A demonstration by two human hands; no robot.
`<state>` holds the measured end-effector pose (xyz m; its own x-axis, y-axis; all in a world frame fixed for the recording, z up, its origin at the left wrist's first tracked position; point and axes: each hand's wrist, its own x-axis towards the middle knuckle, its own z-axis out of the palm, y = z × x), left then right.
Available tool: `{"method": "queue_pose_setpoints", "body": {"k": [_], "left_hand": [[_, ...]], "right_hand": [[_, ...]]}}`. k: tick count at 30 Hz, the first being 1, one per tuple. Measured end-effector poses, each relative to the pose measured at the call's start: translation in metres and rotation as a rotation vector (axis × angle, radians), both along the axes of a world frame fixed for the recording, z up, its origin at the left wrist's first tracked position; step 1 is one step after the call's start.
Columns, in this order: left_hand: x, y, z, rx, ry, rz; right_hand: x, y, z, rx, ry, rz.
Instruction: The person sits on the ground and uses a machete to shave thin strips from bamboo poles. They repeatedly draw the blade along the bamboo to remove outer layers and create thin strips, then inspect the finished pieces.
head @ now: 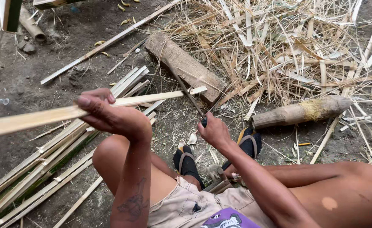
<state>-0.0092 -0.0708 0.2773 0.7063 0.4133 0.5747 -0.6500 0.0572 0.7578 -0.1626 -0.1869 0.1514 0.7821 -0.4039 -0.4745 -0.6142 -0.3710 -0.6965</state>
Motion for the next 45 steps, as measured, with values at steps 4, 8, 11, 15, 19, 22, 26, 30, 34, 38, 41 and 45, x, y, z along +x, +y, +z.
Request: {"method": "queue_pose_setpoints", "body": {"k": [4, 8, 11, 15, 19, 22, 26, 30, 34, 38, 41, 45], "left_hand": [[-0.004, -0.005, 0.001, -0.004, 0.009, -0.017], [-0.002, -0.007, 0.002, -0.013, -0.008, -0.055], [0.004, -0.002, 0.0, 0.083, 0.086, 0.046], [0.014, 0.007, -0.006, -0.032, 0.019, 0.001], [0.023, 0.008, -0.009, -0.051, -0.014, -0.064], [0.031, 0.012, -0.006, -0.109, 0.028, -0.19], [0.026, 0.017, -0.003, -0.351, 0.021, -0.367], [-0.002, 0.012, -0.008, -0.354, -0.034, -0.38], [-0.023, 0.006, -0.01, -0.268, -0.116, -0.534], [-0.017, 0.008, -0.006, -0.319, -0.123, -0.593], [-0.008, 0.011, -0.005, -0.355, -0.078, -0.541], [-0.001, 0.014, -0.01, -0.343, -0.106, -0.516]], "right_hand": [[-0.007, 0.012, -0.011, 0.008, -0.264, 0.097], [-0.003, 0.008, -0.015, -0.151, -0.692, 0.147], [0.015, -0.013, -0.022, 0.009, 0.117, -0.056], [0.014, -0.014, -0.051, -0.082, 0.011, 0.109], [-0.004, -0.003, -0.102, -0.133, -0.426, 0.236], [0.014, -0.042, -0.131, -0.233, 0.059, -0.042], [0.024, -0.07, -0.101, -0.124, 0.157, -0.041], [-0.015, -0.005, -0.009, 0.095, 0.089, 0.027], [-0.022, 0.03, 0.049, -0.083, -0.396, 0.095], [0.002, 0.006, 0.04, 0.006, 0.117, 0.009], [-0.004, 0.003, 0.02, -0.004, 0.042, 0.034], [-0.011, 0.011, 0.005, -0.028, -0.322, 0.137]]}}
